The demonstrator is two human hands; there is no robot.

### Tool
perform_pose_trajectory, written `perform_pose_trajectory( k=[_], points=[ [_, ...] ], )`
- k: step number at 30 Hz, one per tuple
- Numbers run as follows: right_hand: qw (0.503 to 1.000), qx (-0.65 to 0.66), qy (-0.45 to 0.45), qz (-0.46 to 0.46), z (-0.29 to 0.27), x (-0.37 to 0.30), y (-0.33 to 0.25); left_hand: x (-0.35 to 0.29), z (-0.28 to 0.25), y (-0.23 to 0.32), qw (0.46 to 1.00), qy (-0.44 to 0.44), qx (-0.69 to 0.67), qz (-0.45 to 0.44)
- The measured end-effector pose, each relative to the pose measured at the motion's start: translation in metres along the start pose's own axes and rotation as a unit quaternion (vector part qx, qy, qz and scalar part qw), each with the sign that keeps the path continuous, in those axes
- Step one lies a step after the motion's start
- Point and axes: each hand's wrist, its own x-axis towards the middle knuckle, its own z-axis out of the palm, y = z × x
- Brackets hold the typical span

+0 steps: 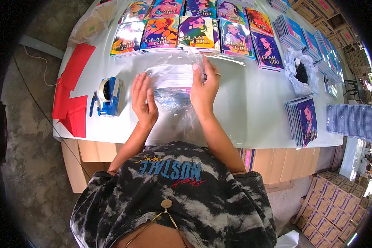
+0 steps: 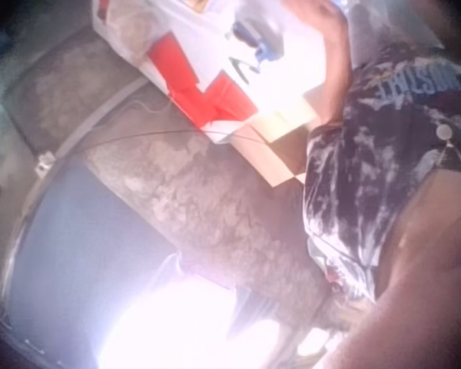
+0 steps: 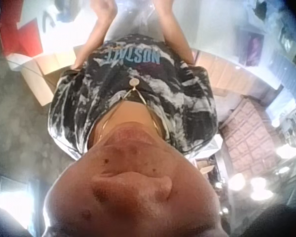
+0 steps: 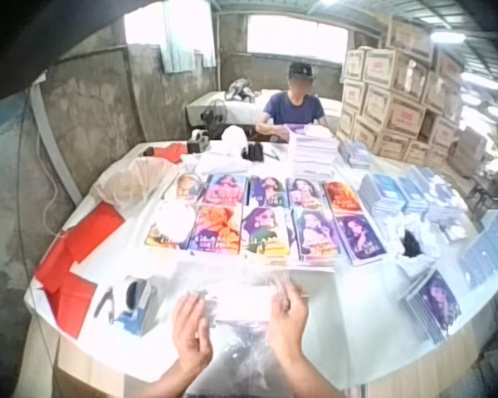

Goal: The person repeatedly picks up stacks of spiral-bound notebooks, places them into clear plastic bags, and seals the bags using a handheld tape dispenser. The packaged notebooks are set aside on the table.

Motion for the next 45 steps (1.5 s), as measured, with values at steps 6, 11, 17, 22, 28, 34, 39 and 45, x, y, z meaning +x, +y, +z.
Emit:
perform_pose_trajectory(
  k=[6,11,17,22,28,34,39,45],
  points=[
    [0.948,-0.225,-0.039,-0.220,-0.010,-0.033,-0.009,0.003,-0.002,0.035,0.980,-0.145,0.131,0.037],
    [0.893,-0.250,-0.145,-0.346,-0.014,-0.038,-0.006,0.023,-0.010,0.051,0.977,-0.186,-0.099,-0.045],
    [0.874,-0.257,-0.141,-0.387,-0.015,-0.025,-0.009,0.100,-0.010,0.021,0.988,-0.129,-0.077,-0.037],
    [0.883,-0.227,-0.094,-0.401,-0.008,-0.024,0.003,0.118,0.008,0.004,0.889,-0.403,-0.181,-0.123],
    [0.958,0.065,0.062,-0.272,0.012,-0.033,-0.002,0.039,0.000,0.022,0.970,-0.179,0.043,0.157],
    [0.914,-0.102,-0.021,-0.391,-0.001,-0.028,0.017,0.020,-0.028,0.021,0.974,-0.160,0.055,0.149],
    [0.899,-0.094,-0.006,-0.427,-0.001,-0.024,0.017,0.014,-0.128,-0.100,0.941,0.007,0.313,-0.129],
    [0.902,-0.088,-0.025,-0.421,0.000,-0.022,0.022,-0.002,-0.177,-0.165,0.723,-0.296,-0.032,-0.624]
  ],
)
